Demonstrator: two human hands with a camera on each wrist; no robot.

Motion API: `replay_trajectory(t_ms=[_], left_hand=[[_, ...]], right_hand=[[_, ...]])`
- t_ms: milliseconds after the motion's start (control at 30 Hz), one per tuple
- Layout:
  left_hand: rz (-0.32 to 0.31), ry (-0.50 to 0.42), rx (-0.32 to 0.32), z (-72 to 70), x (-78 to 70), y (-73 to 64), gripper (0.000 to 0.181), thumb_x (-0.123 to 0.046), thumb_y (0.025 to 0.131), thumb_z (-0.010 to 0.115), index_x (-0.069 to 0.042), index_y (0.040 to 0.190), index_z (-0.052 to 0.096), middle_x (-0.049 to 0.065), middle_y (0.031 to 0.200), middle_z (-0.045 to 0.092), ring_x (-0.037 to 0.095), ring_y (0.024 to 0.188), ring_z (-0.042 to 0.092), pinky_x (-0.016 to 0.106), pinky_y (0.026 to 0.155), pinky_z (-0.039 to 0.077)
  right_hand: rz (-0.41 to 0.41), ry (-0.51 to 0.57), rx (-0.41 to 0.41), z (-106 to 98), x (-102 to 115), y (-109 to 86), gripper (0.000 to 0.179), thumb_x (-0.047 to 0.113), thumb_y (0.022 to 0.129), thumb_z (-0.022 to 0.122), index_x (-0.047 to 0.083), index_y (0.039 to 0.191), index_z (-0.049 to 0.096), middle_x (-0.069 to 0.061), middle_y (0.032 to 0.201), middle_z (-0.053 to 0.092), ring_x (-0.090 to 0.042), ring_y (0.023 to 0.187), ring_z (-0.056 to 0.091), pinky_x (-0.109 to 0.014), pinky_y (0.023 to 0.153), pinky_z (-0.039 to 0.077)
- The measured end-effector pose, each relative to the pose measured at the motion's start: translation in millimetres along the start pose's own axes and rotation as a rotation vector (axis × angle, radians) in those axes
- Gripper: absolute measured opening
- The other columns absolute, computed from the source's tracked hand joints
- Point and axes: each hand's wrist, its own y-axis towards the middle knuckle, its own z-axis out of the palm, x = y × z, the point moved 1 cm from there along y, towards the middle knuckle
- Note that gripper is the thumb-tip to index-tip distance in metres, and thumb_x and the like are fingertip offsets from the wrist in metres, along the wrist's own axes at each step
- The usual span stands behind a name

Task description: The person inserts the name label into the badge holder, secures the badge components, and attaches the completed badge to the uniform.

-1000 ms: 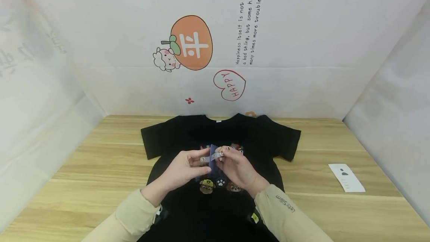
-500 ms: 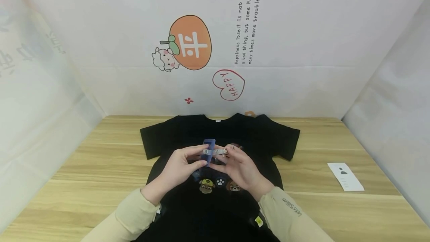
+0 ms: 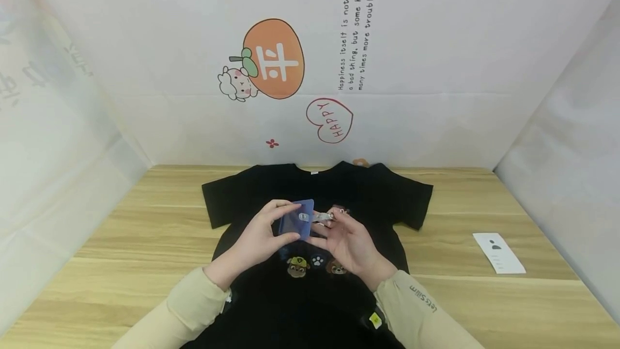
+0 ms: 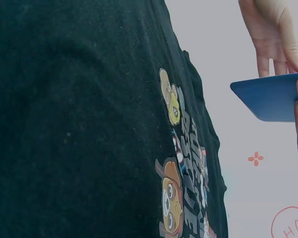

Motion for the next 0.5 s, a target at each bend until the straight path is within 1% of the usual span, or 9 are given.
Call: replay_trajectory(t_ms=[67, 100, 200, 300, 333, 367, 433, 500], left_hand=[[-0.009, -0.024, -0.011, 0.5, 1.8, 0.5, 0.050, -0.012, 0.083, 0.073, -0.006, 0.130, 0.056, 0.010, 0.127, 0.049, 0.025, 0.113, 0.051, 0.047, 0.096, 0.047], [-0.013, -0.032, -0.015, 0.7, 2.6, 0.8, 0.051, -0.012, 0.083, 0.073, -0.006, 0.130, 0.055, 0.010, 0.128, 0.049, 0.025, 0.114, 0.050, 0.047, 0.096, 0.047], [-0.019, -0.048, -0.020, 1.0, 4.6, 1.4, 0.053, -0.014, 0.082, 0.074, -0.008, 0.131, 0.054, 0.009, 0.131, 0.048, 0.025, 0.117, 0.049, 0.047, 0.098, 0.046], [-0.028, -0.053, -0.011, 1.0, 6.3, 1.9, 0.056, -0.017, 0.083, 0.074, -0.010, 0.134, 0.051, 0.009, 0.132, 0.049, 0.025, 0.118, 0.050, 0.046, 0.098, 0.046], [-0.033, -0.055, -0.007, 0.9, 6.9, 1.9, 0.057, -0.018, 0.083, 0.074, -0.010, 0.134, 0.051, 0.009, 0.132, 0.050, 0.025, 0.118, 0.051, 0.046, 0.098, 0.046], [-0.038, -0.057, -0.004, 0.8, 7.4, 2.0, 0.056, -0.018, 0.083, 0.073, -0.011, 0.134, 0.051, 0.009, 0.132, 0.051, 0.025, 0.117, 0.051, 0.045, 0.098, 0.047], [-0.053, -0.062, 0.000, 0.9, 8.8, 1.8, 0.055, -0.019, 0.084, 0.073, -0.013, 0.134, 0.052, 0.008, 0.130, 0.053, 0.025, 0.115, 0.053, 0.045, 0.097, 0.047], [-0.068, -0.078, 0.000, 1.1, 10.2, 1.5, 0.053, -0.018, 0.084, 0.072, -0.014, 0.133, 0.054, 0.007, 0.128, 0.055, 0.024, 0.113, 0.054, 0.045, 0.096, 0.048]], right_hand=[[-0.007, 0.011, 0.014, -0.7, 0.2, -0.1, 0.054, 0.020, 0.105, 0.005, 0.011, 0.096, 0.058, 0.001, 0.092, 0.048, -0.024, 0.127, 0.048, -0.047, 0.105, 0.041], [-0.007, 0.020, 0.016, -0.8, 0.3, -0.2, 0.055, 0.020, 0.105, 0.005, 0.011, 0.096, 0.058, 0.000, 0.096, 0.051, -0.024, 0.127, 0.048, -0.047, 0.105, 0.040], [0.004, 0.040, 0.020, -0.4, 0.5, -0.9, 0.056, 0.021, 0.105, 0.005, 0.011, 0.098, 0.059, -0.004, 0.116, 0.057, -0.027, 0.129, 0.046, -0.047, 0.105, 0.040], [0.019, 0.054, 0.017, 0.1, 0.3, -1.8, 0.054, 0.023, 0.105, 0.007, 0.013, 0.099, 0.059, -0.011, 0.133, 0.053, -0.031, 0.130, 0.045, -0.047, 0.104, 0.040], [0.022, 0.056, 0.020, 0.1, 0.2, -2.0, 0.053, 0.024, 0.105, 0.007, 0.013, 0.099, 0.059, -0.012, 0.134, 0.053, -0.031, 0.130, 0.045, -0.048, 0.104, 0.040], [0.023, 0.055, 0.023, -0.3, 0.0, -2.1, 0.053, 0.024, 0.105, 0.007, 0.013, 0.099, 0.058, -0.011, 0.132, 0.053, -0.032, 0.130, 0.045, -0.047, 0.104, 0.040], [0.023, 0.055, 0.029, -0.9, -0.2, -2.5, 0.053, 0.024, 0.105, 0.006, 0.013, 0.099, 0.058, -0.008, 0.122, 0.056, -0.032, 0.130, 0.046, -0.047, 0.104, 0.040], [0.026, 0.055, 0.034, -1.1, -0.5, -2.8, 0.053, 0.024, 0.105, 0.005, 0.013, 0.100, 0.057, -0.008, 0.114, 0.056, -0.032, 0.130, 0.046, -0.047, 0.104, 0.041]])
